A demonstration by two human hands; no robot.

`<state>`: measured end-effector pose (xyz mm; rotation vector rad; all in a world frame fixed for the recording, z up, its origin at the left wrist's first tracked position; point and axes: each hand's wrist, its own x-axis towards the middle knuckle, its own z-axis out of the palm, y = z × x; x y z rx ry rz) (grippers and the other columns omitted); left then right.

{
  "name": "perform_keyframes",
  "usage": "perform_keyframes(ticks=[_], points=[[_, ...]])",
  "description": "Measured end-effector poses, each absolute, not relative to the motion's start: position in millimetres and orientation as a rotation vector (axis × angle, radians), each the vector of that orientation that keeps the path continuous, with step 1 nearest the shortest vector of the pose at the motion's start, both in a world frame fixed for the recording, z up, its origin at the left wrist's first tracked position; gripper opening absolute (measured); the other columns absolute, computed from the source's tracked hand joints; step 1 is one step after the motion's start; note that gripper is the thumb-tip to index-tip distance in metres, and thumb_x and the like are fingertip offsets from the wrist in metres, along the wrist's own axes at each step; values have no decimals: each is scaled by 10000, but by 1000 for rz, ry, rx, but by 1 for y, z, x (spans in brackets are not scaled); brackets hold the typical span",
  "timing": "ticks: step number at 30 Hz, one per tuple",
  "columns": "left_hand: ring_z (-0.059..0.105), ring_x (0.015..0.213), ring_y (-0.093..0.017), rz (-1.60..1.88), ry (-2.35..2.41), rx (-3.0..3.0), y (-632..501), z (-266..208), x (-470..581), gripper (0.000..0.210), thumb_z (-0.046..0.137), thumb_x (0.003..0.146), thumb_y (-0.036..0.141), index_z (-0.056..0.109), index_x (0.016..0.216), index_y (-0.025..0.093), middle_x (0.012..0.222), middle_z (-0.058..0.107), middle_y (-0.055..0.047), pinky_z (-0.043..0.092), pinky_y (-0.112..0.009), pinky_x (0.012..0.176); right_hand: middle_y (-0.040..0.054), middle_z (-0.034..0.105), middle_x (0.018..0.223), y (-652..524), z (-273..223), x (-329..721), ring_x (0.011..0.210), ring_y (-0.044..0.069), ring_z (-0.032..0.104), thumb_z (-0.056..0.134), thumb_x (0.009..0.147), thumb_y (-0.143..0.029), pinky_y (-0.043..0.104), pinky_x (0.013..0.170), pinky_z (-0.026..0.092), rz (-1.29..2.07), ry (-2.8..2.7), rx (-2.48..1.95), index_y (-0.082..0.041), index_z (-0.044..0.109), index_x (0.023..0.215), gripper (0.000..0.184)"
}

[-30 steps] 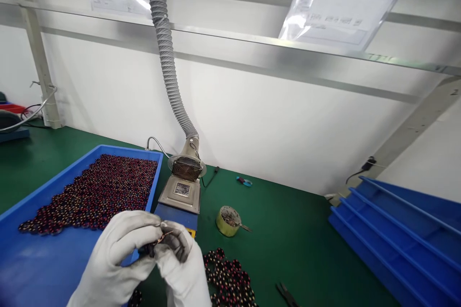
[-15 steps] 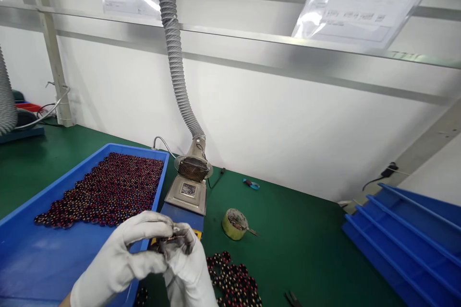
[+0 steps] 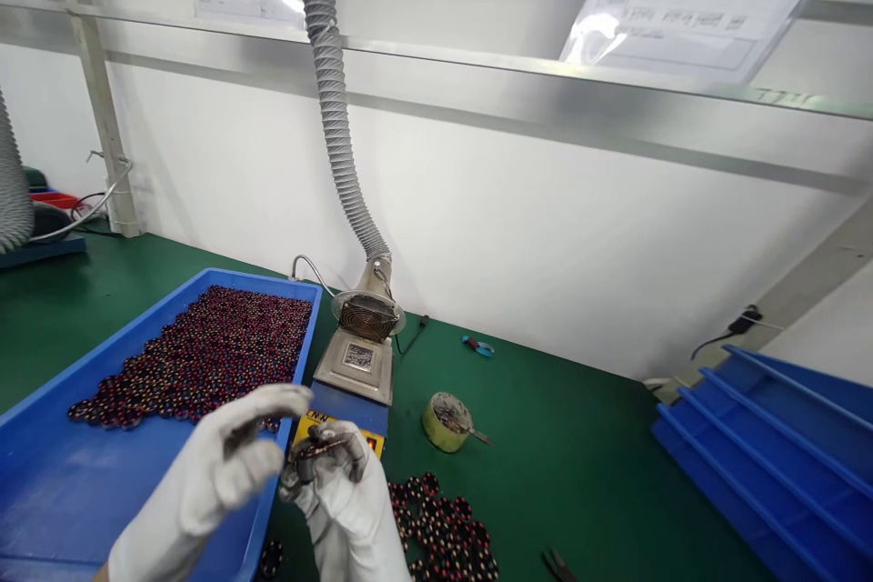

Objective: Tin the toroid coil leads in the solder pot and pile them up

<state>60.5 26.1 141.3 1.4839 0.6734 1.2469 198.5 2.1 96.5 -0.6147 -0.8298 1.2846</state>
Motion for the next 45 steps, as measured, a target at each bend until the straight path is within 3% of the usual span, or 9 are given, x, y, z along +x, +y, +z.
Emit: perform_keyframes(ticks=[7,12,17,25,28,33,37,41,45], points=[[629,735,-182,1396,620,1356,24,135,71,87,629,669,153,685,609,185,696,695,-25,511,-249,694,25,678,691,5,100,206,585,167,620,784,575,-384,313,610,527,1348,-927,-678,-239,691,723,226],[643,833,-208,1391,747,1282,29,135,59,163,621,706,229,689,843,173,898,704,-55,509,-311,799,36,694,806,-16,106,197,614,164,630,697,663,-467,321,596,524,1396,-773,-601,-269,672,896,307],[571,1017,-224,1200,714,1875,15,143,66,467,676,580,68,649,994,282,1095,643,-26,438,-372,927,37,707,869,-23,108,190,777,218,649,652,710,-452,357,665,531,1343,-720,-592,-267,685,867,245],[631,790,-172,1402,503,1623,21,134,72,102,668,691,178,716,746,250,820,713,-9,500,-272,777,54,697,965,-19,100,194,848,232,646,684,680,-423,386,755,521,1260,-793,-656,-271,673,958,318],[628,709,-164,1402,487,1371,25,129,72,112,665,688,161,699,598,218,677,701,-4,508,-250,733,51,708,886,-15,98,194,828,227,645,748,622,-376,393,808,497,1246,-809,-705,-260,701,870,278],[641,732,-165,1449,595,1118,25,136,61,83,627,694,224,708,679,221,777,714,-6,511,-232,688,70,705,889,-15,100,197,803,239,644,748,619,-398,387,720,522,1222,-815,-711,-243,708,865,293],[629,814,-194,1081,710,1397,22,149,58,204,618,580,98,716,725,204,932,685,-33,501,-263,709,51,709,871,-7,96,204,804,220,654,737,637,-391,364,706,533,1278,-828,-658,-256,703,853,257],[616,775,-173,1144,544,1354,19,145,66,235,535,564,54,710,634,194,828,674,-30,481,-246,683,-8,693,664,11,86,208,602,164,656,733,637,-403,304,578,546,1408,-824,-595,-261,685,713,168],[615,787,-158,1246,441,1112,15,138,67,176,594,590,80,706,645,203,791,679,-19,477,-222,712,-2,695,675,12,82,207,599,155,658,755,621,-353,276,555,545,1480,-821,-580,-233,671,736,187]])
